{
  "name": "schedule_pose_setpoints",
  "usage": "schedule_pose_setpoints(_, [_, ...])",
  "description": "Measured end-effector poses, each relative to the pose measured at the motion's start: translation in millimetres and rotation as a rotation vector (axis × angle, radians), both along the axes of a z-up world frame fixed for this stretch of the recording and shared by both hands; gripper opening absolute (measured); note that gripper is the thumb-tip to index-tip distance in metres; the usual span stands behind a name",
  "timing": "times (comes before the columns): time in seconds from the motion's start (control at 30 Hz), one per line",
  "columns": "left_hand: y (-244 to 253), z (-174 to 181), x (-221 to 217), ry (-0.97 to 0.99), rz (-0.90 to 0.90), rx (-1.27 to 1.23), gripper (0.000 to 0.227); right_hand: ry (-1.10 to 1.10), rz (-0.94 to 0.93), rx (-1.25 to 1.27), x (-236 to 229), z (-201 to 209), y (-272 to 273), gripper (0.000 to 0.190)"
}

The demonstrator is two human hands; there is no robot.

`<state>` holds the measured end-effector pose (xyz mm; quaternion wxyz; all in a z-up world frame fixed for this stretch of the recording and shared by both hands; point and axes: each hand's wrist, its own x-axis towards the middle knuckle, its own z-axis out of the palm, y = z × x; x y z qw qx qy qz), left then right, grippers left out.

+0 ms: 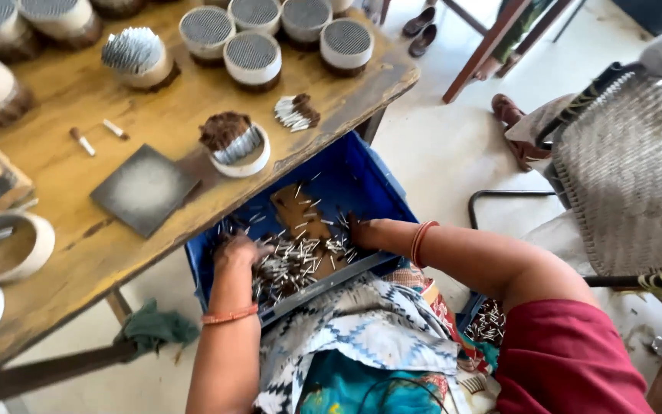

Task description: Sorting small wooden sticks and placing them into holes in circular containers.

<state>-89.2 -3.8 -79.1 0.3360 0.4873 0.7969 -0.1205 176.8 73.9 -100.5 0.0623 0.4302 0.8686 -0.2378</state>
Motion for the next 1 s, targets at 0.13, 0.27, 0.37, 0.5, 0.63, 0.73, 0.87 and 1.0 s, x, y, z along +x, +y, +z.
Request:
schedule_pose_setpoints(0.13, [-36.6, -127.5, 2.2, -0.006, 0.161, 0.124, 0.099, -0.008, 0.154, -0.158, -21.8, -24.0, -76.7, 0.081])
schedule_pose_setpoints(0.27, [33.1, -142.3, -26.5, 0.053, 0.133, 0.281, 0.089, -0.003, 0.267, -0.293, -88.2, 64.8, -54.0, 0.088])
schedule_pose_setpoints(0.37, [9.0, -65.1, -21.4, -0.006, 0.094, 0.262, 0.065, -0.038, 0.316, -0.317, -103.5, 124.3, -64.8, 0.081])
schedule_pose_setpoints(0.5, [2.2, -11.6, -11.7, -0.065, 0.134, 0.239, 0.056, -0.099, 0.675, -0.369, -90.9, 97.1, -61.2, 0.057])
schedule_pose_setpoints(0.63, [5.3, -8.6, -1.2, -0.117, 0.275, 0.409, 0.060, 0.069, 0.994, -0.652, -111.2, 11.6, -76.1, 0.050])
schedule_pose_setpoints(0.73, [5.5, -11.6, -10.0, -0.123, 0.263, 0.572, 0.056, 0.048, 0.918, -0.670, -142.1, 46.3, -82.3, 0.054])
schedule_pose_setpoints(0.87, [8.1, -4.6, -17.8, -0.118, 0.251, 0.482, 0.066, -0.001, 0.627, -0.471, -117.9, 143.4, -61.6, 0.058])
schedule_pose_setpoints(1.0, [3.0, -6.8, -13.7, -0.071, 0.182, 0.473, 0.096, -0.053, 0.622, -0.509, -32.4, 225.9, -79.1, 0.078])
